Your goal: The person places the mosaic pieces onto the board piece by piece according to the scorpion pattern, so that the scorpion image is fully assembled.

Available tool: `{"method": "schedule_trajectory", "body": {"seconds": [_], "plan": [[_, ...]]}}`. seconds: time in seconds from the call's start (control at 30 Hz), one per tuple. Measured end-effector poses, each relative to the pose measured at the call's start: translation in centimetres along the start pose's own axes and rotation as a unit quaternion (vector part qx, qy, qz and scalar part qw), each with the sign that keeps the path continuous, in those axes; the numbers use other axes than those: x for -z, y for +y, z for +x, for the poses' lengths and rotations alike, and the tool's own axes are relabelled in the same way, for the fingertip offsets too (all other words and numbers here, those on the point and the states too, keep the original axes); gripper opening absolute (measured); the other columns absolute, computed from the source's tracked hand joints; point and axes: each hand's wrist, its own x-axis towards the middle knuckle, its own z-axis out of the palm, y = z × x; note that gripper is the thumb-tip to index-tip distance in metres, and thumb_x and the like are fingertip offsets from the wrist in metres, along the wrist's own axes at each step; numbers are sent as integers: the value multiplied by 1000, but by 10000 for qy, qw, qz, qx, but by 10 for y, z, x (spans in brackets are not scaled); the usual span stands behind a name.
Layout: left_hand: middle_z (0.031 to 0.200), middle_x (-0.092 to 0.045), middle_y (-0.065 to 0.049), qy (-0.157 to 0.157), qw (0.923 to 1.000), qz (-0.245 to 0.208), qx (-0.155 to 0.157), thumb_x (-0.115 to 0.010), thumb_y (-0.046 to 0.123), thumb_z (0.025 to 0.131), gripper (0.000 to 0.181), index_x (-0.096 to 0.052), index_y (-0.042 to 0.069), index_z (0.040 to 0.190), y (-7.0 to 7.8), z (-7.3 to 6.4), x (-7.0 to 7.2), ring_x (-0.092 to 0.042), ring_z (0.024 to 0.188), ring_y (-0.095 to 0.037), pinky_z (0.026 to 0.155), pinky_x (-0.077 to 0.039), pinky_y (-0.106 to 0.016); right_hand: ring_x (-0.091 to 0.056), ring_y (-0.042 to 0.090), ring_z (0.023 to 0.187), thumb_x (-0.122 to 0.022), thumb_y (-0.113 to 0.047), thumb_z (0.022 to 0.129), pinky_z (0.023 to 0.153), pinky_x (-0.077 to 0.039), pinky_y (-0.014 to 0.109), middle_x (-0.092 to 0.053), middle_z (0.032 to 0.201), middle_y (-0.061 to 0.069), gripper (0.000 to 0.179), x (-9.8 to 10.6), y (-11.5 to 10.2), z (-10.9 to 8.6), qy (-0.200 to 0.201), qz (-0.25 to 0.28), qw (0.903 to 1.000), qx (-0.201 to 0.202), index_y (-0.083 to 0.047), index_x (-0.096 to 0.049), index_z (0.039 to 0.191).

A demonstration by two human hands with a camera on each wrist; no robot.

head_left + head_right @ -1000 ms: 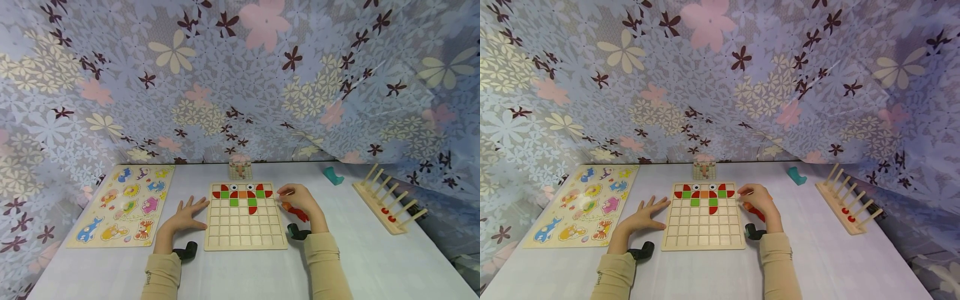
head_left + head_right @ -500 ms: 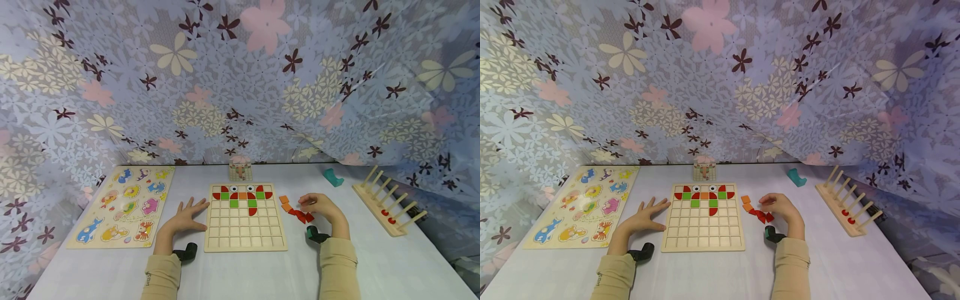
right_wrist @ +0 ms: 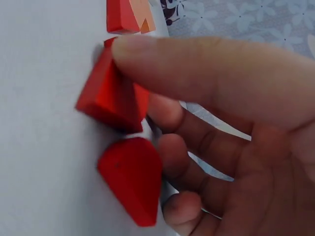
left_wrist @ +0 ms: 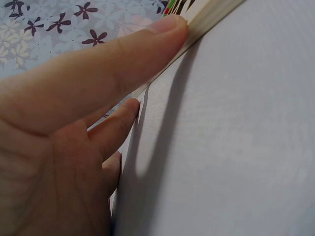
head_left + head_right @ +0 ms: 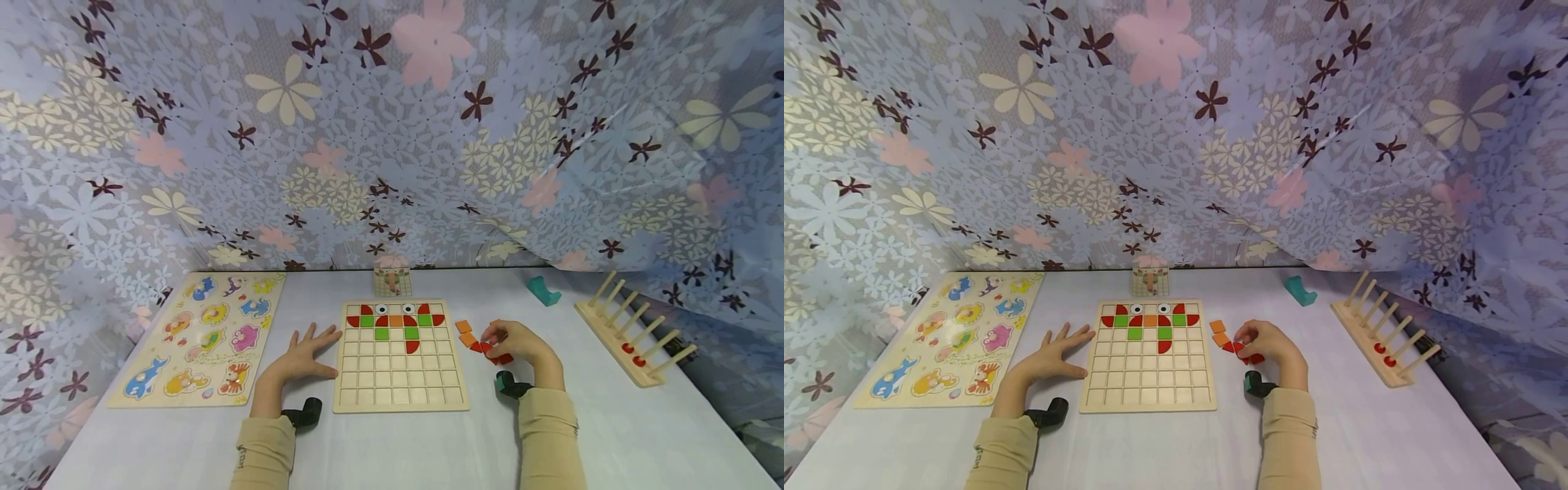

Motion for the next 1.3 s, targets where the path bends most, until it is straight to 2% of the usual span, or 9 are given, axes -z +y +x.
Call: {"method": "schedule_trajectory", "body": {"seconds": [0.07,0.13,0.27,0.57,0.83,0.97,1.07,1.17,1.3], "plan": [[150,-26,-12,-15,9999,73,85,-78,39,66,85,-43,14,139,0,1,-1,7,139,-40,106,20,-55,-47,20,78,-71,3,70,64,-42,27,-52,82,7,28,-1,-2,0,55,-70,9999,-70,3,-60,96],[150,-26,-14,-60,9993,153,325,-79,31,66,84,-43,10,139,9,0,1,5,139,-41,107,16,-56,-48,20,78,-69,3,71,64,-43,27,-53,82,7,27,-1,-3,0,95,-168,9997,-122,3,-60,96],[150,-25,-14,-105,9982,391,446,-79,25,67,83,-41,9,140,12,1,1,3,139,-41,108,14,-57,-49,19,77,-66,2,70,64,-43,26,-54,81,6,26,-2,-5,1,166,-323,9991,-206,2,-62,96],[150,-25,-15,-111,9985,382,389,-78,24,68,84,-40,8,140,9,1,1,3,139,-42,107,14,-57,-46,19,72,-72,-12,76,60,-39,27,-50,76,6,25,-6,-8,2,407,-680,9964,-315,1,-60,94],[150,-24,-14,-159,9983,371,413,-78,25,68,83,-40,8,140,11,1,2,4,139,-42,107,14,-57,-48,19,72,-73,-12,76,61,-40,27,-54,77,6,22,-6,-9,4,516,-695,9957,-344,-1,-57,87],[150,-25,-14,-147,9984,341,436,-78,25,68,83,-40,9,140,11,2,2,4,139,-41,108,14,-57,-50,20,73,-71,-10,77,61,-44,27,-54,80,8,22,-6,-12,6,585,-500,9966,-281,-1,-56,91],[151,-24,-13,-152,9983,330,457,-78,26,68,84,-40,10,140,10,2,2,4,139,-40,108,14,-56,-52,24,81,-68,-12,81,67,-45,30,-56,89,11,23,-6,-16,8,892,-294,9955,-131,0,-57,97],[150,-24,-14,-147,9983,365,421,-78,26,67,84,-40,9,140,9,2,2,3,139,-41,108,14,-57,-52,27,91,-67,-12,83,74,-46,33,-57,98,14,25,-9,-21,10,1294,190,9913,118,1,-58,102],[150,-24,-14,-160,9984,360,403,-78,26,68,84,-40,9,140,9,2,2,4,139,-42,107,14,-57,-58,27,89,-65,-10,85,80,-51,36,-57,102,17,29,-14,-30,14,1433,997,9836,449,5,-56,109]]}}
